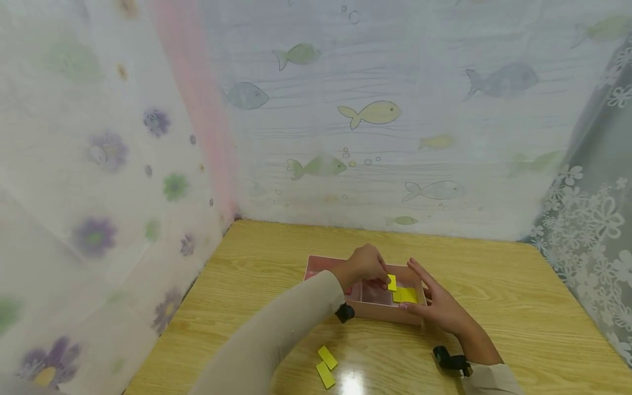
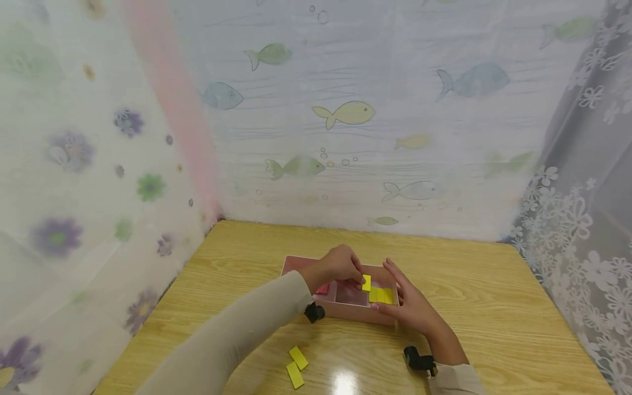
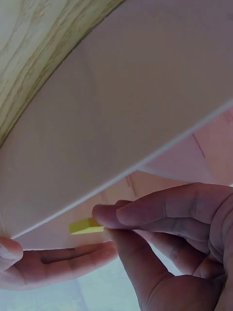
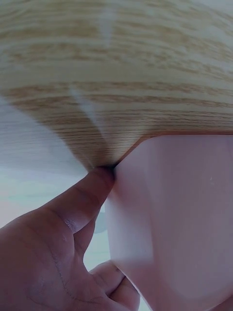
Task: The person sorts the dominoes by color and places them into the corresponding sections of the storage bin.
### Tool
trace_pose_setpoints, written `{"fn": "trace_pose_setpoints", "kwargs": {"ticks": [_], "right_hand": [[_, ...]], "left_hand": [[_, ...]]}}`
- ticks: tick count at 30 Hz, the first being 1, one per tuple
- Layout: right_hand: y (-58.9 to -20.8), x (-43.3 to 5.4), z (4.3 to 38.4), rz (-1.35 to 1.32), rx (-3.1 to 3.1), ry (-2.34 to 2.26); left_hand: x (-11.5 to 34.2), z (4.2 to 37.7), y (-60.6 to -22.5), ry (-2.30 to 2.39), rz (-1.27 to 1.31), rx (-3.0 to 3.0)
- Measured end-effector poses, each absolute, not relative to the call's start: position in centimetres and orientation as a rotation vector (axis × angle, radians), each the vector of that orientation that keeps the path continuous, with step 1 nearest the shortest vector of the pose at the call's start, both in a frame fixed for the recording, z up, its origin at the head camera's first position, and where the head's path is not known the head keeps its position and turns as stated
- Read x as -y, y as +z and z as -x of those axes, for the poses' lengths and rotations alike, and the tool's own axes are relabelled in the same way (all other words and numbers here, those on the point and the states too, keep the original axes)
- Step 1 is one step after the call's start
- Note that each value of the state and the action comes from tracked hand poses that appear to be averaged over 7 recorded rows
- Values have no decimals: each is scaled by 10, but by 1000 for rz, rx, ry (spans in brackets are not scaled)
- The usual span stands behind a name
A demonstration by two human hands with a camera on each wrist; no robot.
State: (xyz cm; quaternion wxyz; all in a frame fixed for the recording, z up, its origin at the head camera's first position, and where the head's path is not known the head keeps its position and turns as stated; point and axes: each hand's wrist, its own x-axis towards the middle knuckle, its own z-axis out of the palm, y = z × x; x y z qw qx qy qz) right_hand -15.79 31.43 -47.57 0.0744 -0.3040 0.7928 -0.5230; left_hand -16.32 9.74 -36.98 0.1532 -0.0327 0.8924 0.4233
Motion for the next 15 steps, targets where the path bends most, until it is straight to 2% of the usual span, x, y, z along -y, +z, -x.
{"fn": "trace_pose_setpoints", "kwargs": {"ticks": [12, 15], "right_hand": [[-475, -314, 157, 957, -2377, -1579], [-475, -314, 157, 957, -2373, -1579]], "left_hand": [[-114, 168, -380, 528, -67, -2906], [-117, 169, -382, 503, -48, -2913]]}}
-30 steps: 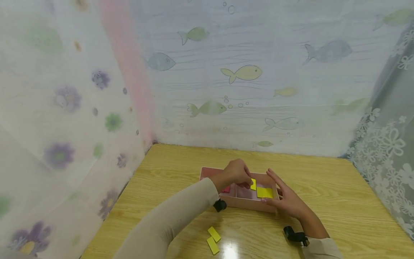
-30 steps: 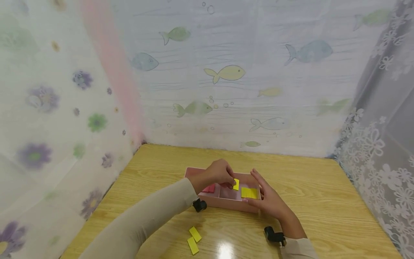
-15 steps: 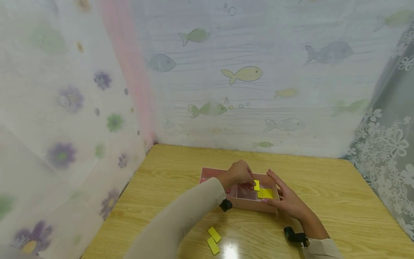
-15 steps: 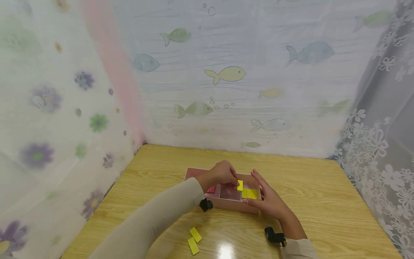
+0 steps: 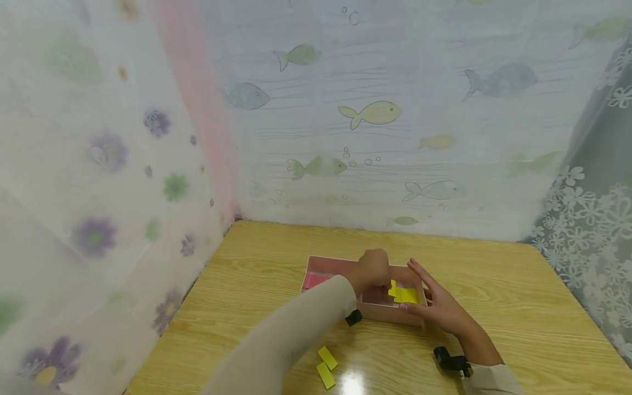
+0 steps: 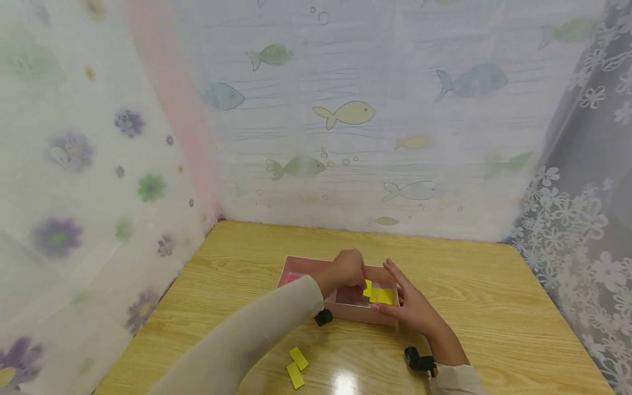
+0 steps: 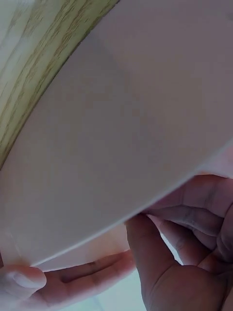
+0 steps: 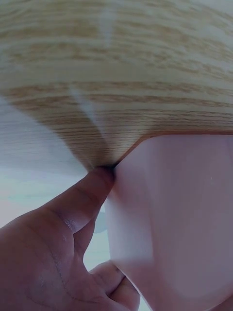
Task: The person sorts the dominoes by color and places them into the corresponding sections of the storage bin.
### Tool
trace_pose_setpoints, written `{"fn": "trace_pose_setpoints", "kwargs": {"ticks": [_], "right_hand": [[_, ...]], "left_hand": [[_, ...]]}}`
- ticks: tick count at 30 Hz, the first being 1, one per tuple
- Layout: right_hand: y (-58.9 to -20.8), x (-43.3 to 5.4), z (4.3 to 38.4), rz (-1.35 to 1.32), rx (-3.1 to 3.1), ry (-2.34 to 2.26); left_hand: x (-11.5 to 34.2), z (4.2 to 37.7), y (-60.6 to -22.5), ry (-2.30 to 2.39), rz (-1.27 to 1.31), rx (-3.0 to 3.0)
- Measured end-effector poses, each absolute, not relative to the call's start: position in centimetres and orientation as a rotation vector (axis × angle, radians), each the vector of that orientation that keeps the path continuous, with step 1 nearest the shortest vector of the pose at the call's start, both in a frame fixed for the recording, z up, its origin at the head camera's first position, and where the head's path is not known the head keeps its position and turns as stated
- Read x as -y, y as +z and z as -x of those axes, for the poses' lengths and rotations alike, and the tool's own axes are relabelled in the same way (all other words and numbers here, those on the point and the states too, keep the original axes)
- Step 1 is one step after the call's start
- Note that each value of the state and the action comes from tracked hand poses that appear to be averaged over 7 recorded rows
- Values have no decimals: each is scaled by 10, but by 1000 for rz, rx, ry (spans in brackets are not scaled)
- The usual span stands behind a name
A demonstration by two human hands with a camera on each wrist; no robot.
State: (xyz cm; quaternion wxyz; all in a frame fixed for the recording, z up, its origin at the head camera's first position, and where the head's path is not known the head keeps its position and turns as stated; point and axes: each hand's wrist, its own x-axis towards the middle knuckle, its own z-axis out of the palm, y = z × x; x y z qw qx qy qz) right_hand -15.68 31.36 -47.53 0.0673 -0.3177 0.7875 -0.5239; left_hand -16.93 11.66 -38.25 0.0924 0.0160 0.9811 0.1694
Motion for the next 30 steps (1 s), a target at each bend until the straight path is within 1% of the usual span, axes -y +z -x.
{"fn": "trace_pose_setpoints", "kwargs": {"ticks": [12, 21, 30], "right_hand": [[-477, -313, 158, 940, -2382, -1579], [-475, -314, 156, 940, -2381, -1573], [-474, -313, 155, 949, -2411, -1557]], "left_hand": [[-121, 178, -387, 551, 92, -2832], [-111, 178, -385, 1085, 199, -2547], [-99, 167, -374, 1449, 252, -2227]]}}
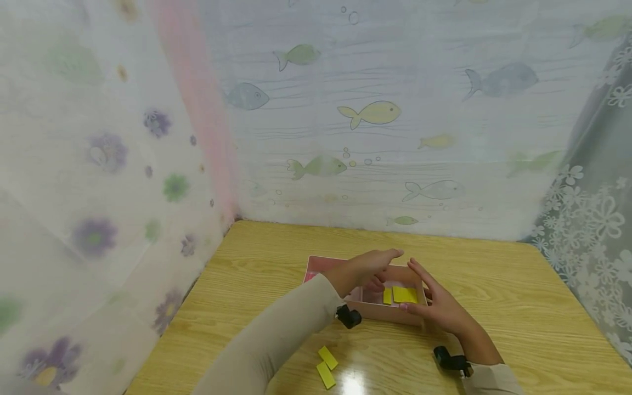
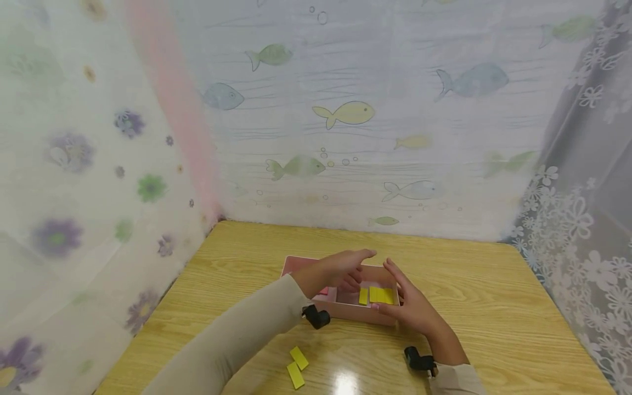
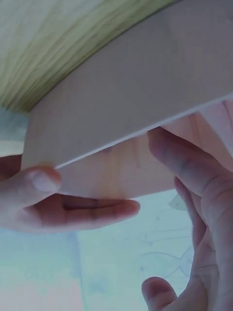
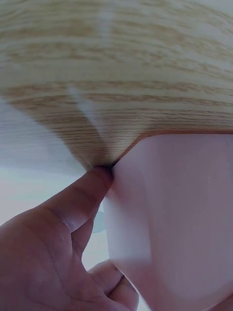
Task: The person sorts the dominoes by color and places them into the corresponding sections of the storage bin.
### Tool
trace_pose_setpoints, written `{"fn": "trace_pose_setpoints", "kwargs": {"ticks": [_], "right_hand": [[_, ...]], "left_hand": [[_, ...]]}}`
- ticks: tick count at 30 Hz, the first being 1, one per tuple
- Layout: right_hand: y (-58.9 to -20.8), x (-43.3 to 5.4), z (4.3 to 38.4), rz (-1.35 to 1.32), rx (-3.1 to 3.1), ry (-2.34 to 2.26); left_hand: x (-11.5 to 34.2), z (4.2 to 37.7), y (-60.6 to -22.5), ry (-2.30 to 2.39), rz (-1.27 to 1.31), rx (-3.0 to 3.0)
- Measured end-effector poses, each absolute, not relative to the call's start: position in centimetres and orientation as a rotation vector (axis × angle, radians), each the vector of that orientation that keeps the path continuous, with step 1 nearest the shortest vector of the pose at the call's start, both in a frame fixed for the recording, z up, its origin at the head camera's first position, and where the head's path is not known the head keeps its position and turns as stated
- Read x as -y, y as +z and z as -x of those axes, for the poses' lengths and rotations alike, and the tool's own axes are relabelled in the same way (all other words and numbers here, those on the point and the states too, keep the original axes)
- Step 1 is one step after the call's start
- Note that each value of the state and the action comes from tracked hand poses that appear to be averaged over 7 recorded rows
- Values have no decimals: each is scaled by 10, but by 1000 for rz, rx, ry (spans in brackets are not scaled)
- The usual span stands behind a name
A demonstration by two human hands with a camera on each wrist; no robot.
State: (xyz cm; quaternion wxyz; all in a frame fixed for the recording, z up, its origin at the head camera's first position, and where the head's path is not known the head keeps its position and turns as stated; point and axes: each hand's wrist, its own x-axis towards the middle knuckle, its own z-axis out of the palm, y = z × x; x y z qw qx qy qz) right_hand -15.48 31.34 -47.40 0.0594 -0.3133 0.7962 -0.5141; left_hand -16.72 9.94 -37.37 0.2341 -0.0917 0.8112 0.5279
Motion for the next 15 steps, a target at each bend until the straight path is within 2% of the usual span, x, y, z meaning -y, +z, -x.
{"fn": "trace_pose_setpoints", "kwargs": {"ticks": [15], "right_hand": [[-474, -314, 155, 944, -2416, -1554]], "left_hand": [[-99, 149, -376, 1758, 363, -1840]]}}
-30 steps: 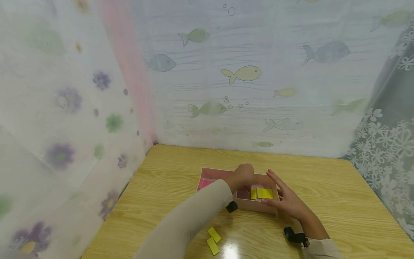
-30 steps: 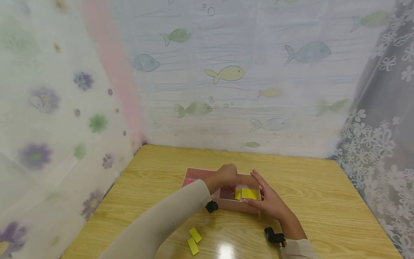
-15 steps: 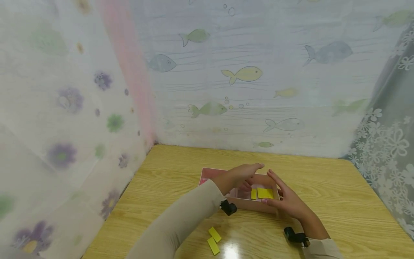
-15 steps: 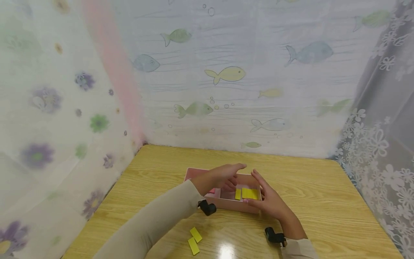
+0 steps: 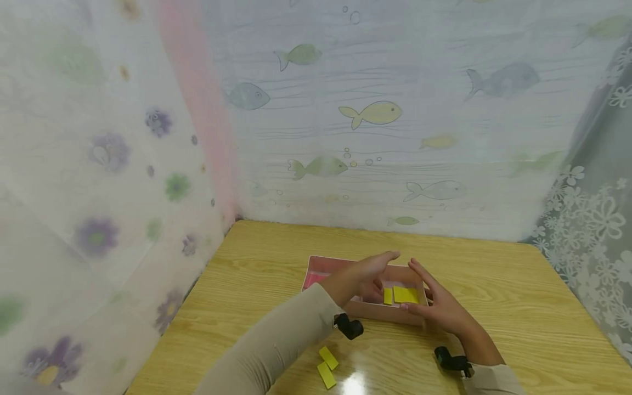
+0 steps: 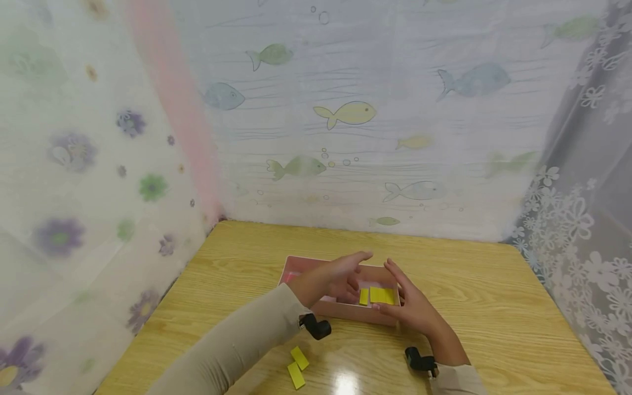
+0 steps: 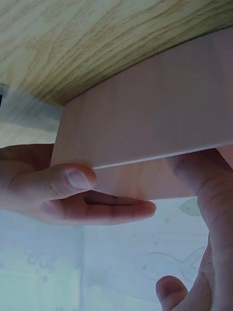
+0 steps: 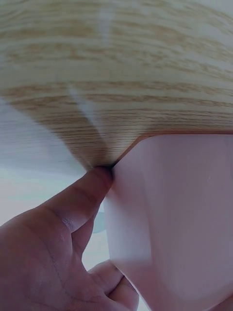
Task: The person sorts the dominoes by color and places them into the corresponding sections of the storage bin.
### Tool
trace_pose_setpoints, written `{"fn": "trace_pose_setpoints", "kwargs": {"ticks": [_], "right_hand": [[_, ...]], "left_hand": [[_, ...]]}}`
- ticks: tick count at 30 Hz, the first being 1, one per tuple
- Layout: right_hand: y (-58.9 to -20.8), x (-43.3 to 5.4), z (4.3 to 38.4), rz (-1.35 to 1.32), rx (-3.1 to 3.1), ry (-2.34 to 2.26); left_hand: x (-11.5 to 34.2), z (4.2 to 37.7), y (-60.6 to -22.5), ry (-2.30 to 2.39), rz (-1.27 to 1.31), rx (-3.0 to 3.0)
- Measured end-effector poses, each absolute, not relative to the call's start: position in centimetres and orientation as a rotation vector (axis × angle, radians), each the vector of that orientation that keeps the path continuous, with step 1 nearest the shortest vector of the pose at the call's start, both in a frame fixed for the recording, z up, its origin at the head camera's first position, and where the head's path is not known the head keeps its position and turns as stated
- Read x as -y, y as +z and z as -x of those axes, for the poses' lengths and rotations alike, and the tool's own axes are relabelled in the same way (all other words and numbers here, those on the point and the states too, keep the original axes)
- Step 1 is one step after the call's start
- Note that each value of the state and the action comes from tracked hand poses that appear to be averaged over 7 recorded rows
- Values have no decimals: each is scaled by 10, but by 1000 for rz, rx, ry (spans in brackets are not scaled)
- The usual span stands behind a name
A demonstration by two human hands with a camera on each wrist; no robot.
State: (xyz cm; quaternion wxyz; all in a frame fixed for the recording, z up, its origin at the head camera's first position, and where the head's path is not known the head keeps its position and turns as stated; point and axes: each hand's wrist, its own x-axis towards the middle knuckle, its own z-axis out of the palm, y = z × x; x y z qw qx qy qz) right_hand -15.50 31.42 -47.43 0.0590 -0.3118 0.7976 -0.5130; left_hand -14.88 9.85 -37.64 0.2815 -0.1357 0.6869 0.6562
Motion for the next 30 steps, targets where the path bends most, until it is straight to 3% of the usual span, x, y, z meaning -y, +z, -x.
{"fn": "trace_pose_setpoints", "kwargs": {"ticks": [30], "right_hand": [[-476, -314, 158, 937, -2398, -1562]], "left_hand": [[-96, 158, -389, 1856, 406, -1801]]}}
